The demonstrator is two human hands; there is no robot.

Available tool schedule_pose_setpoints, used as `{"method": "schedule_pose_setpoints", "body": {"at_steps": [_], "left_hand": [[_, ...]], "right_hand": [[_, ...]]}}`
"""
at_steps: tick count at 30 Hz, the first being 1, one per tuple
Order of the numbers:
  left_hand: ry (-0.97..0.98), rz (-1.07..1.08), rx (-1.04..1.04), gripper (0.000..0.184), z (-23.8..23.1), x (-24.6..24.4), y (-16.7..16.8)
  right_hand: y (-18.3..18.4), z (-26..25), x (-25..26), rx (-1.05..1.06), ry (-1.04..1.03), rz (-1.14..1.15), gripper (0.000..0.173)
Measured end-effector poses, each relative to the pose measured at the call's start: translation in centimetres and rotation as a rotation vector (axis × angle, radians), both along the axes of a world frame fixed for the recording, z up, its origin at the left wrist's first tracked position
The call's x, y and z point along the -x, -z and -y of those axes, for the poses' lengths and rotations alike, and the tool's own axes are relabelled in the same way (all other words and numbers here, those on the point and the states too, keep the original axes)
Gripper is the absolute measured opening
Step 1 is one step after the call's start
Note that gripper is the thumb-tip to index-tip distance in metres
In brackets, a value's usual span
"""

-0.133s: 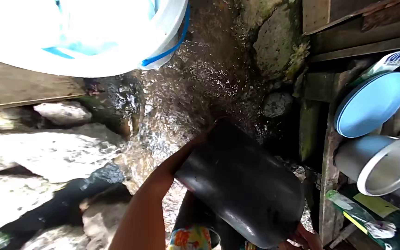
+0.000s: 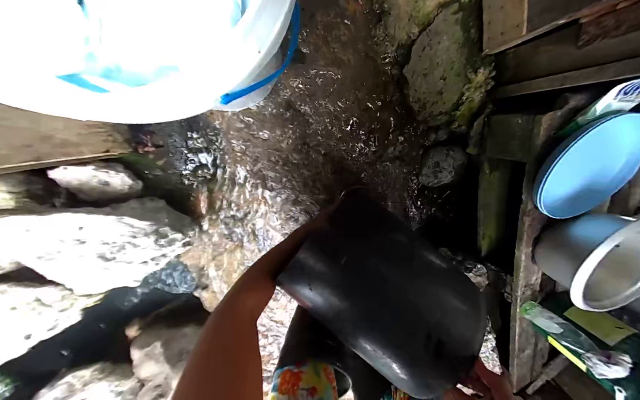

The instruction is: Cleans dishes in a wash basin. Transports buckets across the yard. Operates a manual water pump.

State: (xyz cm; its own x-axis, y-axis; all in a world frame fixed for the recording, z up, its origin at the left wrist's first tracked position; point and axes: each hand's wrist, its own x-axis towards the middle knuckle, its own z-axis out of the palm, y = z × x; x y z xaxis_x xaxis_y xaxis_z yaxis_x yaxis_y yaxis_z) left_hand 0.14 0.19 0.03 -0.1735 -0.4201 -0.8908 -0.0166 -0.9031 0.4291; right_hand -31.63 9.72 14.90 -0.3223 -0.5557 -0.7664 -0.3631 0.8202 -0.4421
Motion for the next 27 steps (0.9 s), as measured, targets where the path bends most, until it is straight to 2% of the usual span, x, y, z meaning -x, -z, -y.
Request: {"method": "schedule_pose_setpoints", "body": {"at_steps": [3, 6, 9, 15, 18, 19, 20, 22, 23, 25, 27], "left_hand": [[-0.040, -0.028, -0.116, 0.037, 2.4, 0.4, -1.7], [-0.194, -0.152, -0.079, 0.040, -0.4, -0.9, 1.2], [-0.286, -0.102, -0.102, 0.035, -1.7, -1.2, 2.5], [-0.291, -0.061, -0.090, 0.034, -1.7, -0.5, 2.0], [-0.238, -0.085, -0.085, 0.036, -1.3, 0.7, 2.1], [-0.153, -0.083, -0.066, 0.037, -1.0, 1.8, 3.9], [-0.013, -0.081, 0.005, 0.036, -0.6, 3.3, 7.5], [0.220, -0.074, 0.223, 0.048, 0.2, 6.5, 16.3], [0.260, -0.056, 0.268, 0.055, 0.4, 7.7, 18.7], [0.281, 0.018, 0.340, 0.063, 0.1, 9.2, 20.8], [0.328, 0.077, 0.378, 0.067, -0.2, 10.4, 20.7]], "right_hand": [[-0.3, -0.4, 0.0, 0.020, 0.004, 0.031, 0.078], [-0.8, -0.4, -0.3, 0.011, 0.010, 0.052, 0.080], [-1.2, -0.5, -0.3, 0.033, 0.001, 0.072, 0.080], [-1.0, -1.1, 0.1, 0.035, 0.013, 0.064, 0.083], [0.0, -2.3, 0.9, 0.053, 0.055, 0.010, 0.079], [0.6, -3.0, 1.2, 0.047, 0.085, -0.017, 0.077], [1.2, -3.8, 1.6, 0.023, 0.116, -0.046, 0.075], [2.8, -5.6, 2.5, -0.056, 0.216, -0.111, 0.075], [3.8, -6.5, 3.0, -0.102, 0.277, -0.128, 0.075], [6.7, -8.7, 4.3, -0.167, 0.399, -0.138, 0.071], [9.3, -10.4, 5.7, -0.228, 0.481, -0.090, 0.065]]}}
